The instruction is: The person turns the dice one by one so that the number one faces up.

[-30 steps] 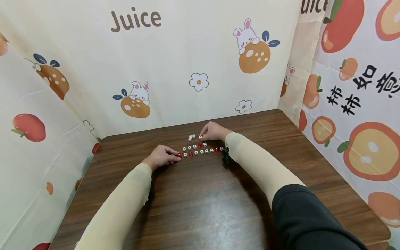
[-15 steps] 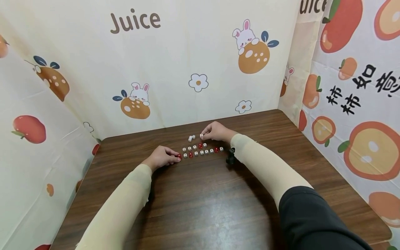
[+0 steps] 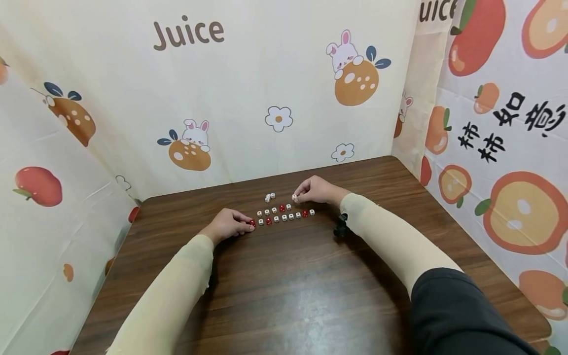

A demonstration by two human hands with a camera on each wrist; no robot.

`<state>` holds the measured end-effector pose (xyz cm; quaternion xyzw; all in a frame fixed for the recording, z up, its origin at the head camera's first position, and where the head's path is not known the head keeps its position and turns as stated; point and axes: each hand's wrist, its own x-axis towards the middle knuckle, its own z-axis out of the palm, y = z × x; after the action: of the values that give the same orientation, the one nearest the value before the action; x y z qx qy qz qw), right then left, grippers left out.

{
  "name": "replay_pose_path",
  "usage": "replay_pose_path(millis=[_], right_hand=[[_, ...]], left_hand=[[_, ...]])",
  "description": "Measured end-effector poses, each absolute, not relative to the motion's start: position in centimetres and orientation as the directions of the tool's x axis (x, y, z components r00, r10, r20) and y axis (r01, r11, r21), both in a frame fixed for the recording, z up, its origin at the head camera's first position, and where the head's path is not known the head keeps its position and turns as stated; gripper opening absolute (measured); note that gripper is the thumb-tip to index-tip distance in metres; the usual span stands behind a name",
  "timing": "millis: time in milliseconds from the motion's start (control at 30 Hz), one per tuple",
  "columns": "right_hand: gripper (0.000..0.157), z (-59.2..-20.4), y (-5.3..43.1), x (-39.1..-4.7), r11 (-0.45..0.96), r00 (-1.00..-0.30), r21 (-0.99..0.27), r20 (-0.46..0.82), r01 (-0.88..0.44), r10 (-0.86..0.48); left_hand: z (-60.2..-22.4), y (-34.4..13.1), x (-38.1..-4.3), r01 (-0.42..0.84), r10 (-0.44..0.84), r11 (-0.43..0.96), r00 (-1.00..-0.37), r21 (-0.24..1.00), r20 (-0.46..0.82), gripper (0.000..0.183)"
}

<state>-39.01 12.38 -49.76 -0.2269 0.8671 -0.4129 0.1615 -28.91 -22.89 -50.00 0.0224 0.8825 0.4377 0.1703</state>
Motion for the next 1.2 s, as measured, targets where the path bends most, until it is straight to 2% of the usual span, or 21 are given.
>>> replay_pose_path(millis=[800, 1200], right_hand=[[0.009, -50.1, 12.3, -38.5, 0.596, -0.780, -0.730, -0.141, -0.334, -0.609], [0.007, -49.7, 12.0, -38.2, 0.637, -0.787, -0.693, -0.163, -0.338, -0.596]], left_hand=[[-50.4, -23.1, -29.1, -0.105, 0.196, 0.617, -0.939, 0.780, -0.282, 0.031], [-50.5, -23.2, -29.2, -0.107, 0.195, 0.619, -0.939, 0.778, -0.285, 0.033]])
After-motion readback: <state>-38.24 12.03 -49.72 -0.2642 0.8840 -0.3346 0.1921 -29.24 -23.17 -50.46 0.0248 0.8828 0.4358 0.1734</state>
